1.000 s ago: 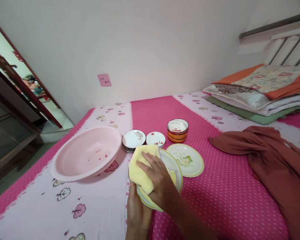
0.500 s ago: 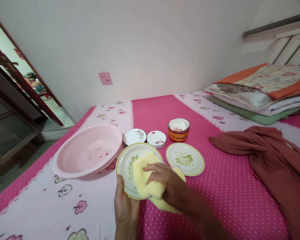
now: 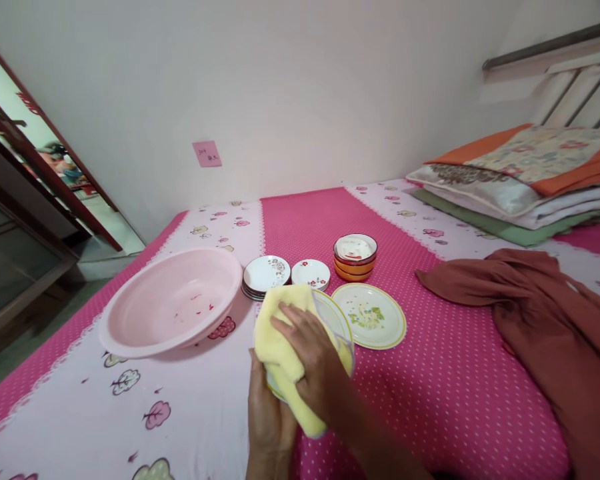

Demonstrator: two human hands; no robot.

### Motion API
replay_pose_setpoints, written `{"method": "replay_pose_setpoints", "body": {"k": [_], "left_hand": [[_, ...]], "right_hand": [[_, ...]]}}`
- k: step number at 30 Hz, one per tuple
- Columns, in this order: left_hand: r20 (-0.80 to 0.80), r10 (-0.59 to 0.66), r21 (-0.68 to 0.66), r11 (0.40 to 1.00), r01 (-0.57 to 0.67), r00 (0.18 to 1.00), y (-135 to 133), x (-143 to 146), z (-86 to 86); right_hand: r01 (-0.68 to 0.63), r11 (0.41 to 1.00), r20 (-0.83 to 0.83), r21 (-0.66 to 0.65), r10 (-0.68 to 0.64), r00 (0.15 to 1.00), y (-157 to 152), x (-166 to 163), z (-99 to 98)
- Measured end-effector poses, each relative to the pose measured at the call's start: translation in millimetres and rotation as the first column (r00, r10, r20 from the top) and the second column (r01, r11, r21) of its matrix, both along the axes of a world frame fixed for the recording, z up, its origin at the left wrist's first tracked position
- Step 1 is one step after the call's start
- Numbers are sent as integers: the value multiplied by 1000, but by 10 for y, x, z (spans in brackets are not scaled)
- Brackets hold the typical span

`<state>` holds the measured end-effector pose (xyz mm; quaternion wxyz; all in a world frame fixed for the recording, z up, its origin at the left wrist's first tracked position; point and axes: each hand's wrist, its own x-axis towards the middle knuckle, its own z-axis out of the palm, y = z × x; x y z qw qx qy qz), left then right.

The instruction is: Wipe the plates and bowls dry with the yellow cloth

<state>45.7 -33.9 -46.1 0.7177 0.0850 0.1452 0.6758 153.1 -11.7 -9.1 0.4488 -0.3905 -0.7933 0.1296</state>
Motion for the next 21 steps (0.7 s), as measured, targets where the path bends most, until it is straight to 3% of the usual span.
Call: {"method": "replay_pose_setpoints", "body": {"k": [6,10,13,17,19,21], "left_hand": [[-1,50,10,999,-50,999,-26,-188,55],[62,-51,-22,998,53,997,-20,-298,45],[52,-102,-40,994,104,993,7,-320,38],[-84,24,-196,980,-40,996,39,-275,123],[-198,90,-281,949,-144,976,34,-228,187],[-295,95,-307,933,-188,951,11,-170,236]], "right_hand": [[-238,956,30,-171,246,969,-87,-34,158],[-399,897,-18,-191,403,915,-130,129,203],[-416,874,-23,-252,425,905,-163,313,237],[-244,909,-40,-338,245,969,-105,623,256],[-103,925,-111,-365,67,992,-21,765,245],[74,935,-277,-347,-177,944,70,863,237]]}}
